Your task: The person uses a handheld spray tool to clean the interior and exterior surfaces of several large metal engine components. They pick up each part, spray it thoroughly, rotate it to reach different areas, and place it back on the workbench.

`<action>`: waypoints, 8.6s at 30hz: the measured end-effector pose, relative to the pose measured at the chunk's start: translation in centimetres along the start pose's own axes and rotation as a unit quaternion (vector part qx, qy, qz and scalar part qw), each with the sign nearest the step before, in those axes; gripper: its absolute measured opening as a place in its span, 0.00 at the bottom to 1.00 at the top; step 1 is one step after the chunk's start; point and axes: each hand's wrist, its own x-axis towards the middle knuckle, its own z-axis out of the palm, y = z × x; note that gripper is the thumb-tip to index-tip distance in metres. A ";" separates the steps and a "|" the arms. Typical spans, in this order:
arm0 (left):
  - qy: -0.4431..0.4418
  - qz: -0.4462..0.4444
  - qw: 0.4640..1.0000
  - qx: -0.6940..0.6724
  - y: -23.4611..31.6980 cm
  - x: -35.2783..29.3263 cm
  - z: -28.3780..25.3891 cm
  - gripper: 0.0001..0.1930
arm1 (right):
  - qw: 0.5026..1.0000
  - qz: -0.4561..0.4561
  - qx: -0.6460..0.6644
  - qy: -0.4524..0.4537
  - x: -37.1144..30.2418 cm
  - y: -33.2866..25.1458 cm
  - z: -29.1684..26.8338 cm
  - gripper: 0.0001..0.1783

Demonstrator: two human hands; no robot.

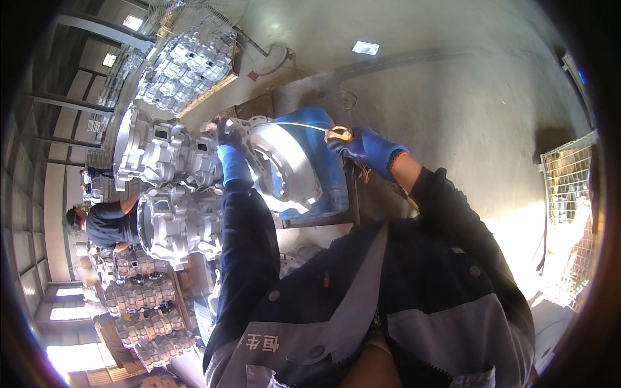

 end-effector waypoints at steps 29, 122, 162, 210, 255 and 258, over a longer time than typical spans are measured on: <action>-0.038 0.023 0.992 -0.117 0.4 0.9 0.5 0.38 | 0.985 -0.008 -0.162 0.056 7.7 0.2 0.1 0.18; -0.038 0.107 0.993 -0.028 -7.5 8.1 -3.5 0.18 | 0.978 0.172 -0.005 0.116 13.7 11.2 -3.4 0.21; -0.092 0.134 0.563 0.810 -0.6 3.0 -0.7 0.24 | 0.941 0.145 -0.299 0.072 4.7 14.7 -5.5 0.25; 0.013 0.039 0.998 -0.049 -1.7 2.9 0.1 0.24 | 0.914 0.011 -0.405 -0.017 -10.1 12.7 -5.2 0.26; -0.075 0.092 0.969 -0.218 -4.7 2.7 -0.2 0.27 | 0.982 -0.148 -0.117 0.028 -2.7 5.1 -1.5 0.17; -0.050 0.135 0.968 -0.205 -7.3 4.4 -0.3 0.25 | 0.994 -0.067 -0.081 0.030 -4.2 0.5 -1.8 0.21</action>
